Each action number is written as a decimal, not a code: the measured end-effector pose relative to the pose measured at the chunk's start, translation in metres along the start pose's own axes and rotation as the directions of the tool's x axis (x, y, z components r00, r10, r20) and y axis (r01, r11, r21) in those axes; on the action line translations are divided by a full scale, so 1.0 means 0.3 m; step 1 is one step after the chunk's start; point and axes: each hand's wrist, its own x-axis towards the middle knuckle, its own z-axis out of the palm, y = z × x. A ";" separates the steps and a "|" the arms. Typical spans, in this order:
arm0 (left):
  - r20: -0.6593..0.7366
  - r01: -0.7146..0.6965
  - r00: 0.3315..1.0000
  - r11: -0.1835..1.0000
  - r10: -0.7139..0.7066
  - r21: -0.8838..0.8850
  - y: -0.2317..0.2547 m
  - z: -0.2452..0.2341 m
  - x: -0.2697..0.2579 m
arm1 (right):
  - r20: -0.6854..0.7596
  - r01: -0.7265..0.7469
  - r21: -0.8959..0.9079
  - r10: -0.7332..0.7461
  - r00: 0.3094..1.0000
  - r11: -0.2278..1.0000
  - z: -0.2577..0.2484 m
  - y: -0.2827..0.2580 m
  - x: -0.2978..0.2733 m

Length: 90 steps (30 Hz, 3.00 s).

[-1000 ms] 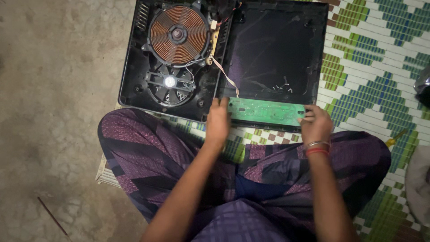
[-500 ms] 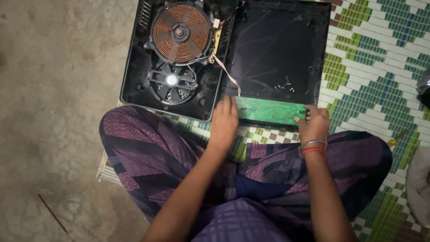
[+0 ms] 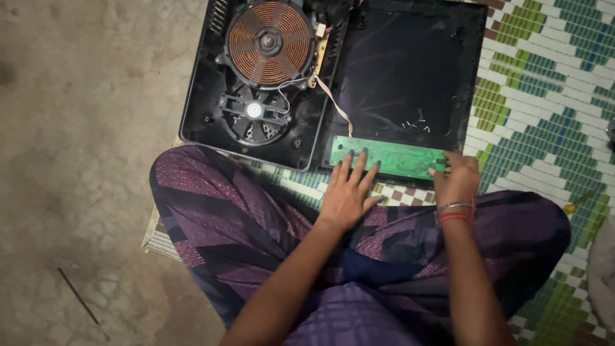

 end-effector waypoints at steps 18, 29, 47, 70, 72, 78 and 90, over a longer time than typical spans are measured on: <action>0.088 -0.009 0.996 0.998 0.003 0.061 0.013 -0.023 0.003 | 0.040 0.000 0.040 -0.001 0.999 0.999 0.012 0.018 -0.005; 0.068 -0.022 0.998 0.996 0.017 0.081 0.048 -0.022 0.024 | 0.056 -0.013 0.060 0.010 0.998 0.998 0.007 0.011 -0.005; -0.020 0.000 1.000 0.992 0.003 0.125 0.083 -0.005 0.051 | 0.186 -0.143 0.168 0.112 0.976 0.975 0.036 -0.011 0.294; 0.033 -0.012 0.999 0.991 0.008 0.134 0.070 -0.016 0.048 | 0.261 0.165 -0.150 -0.122 0.958 0.975 0.077 0.085 0.364; 0.045 -0.011 0.999 0.990 0.005 0.139 0.070 -0.014 0.050 | 0.297 0.075 -0.098 -0.042 0.954 0.992 0.050 0.067 0.371; 0.059 -0.024 0.998 0.991 0.017 0.130 0.065 -0.009 0.052 | 0.291 -0.214 0.324 0.118 0.949 0.922 -0.105 0.047 0.315; 0.040 -0.053 0.998 0.985 0.047 0.165 0.065 -0.007 0.052 | 0.180 -0.012 0.381 -0.061 0.982 0.925 -0.169 0.145 0.159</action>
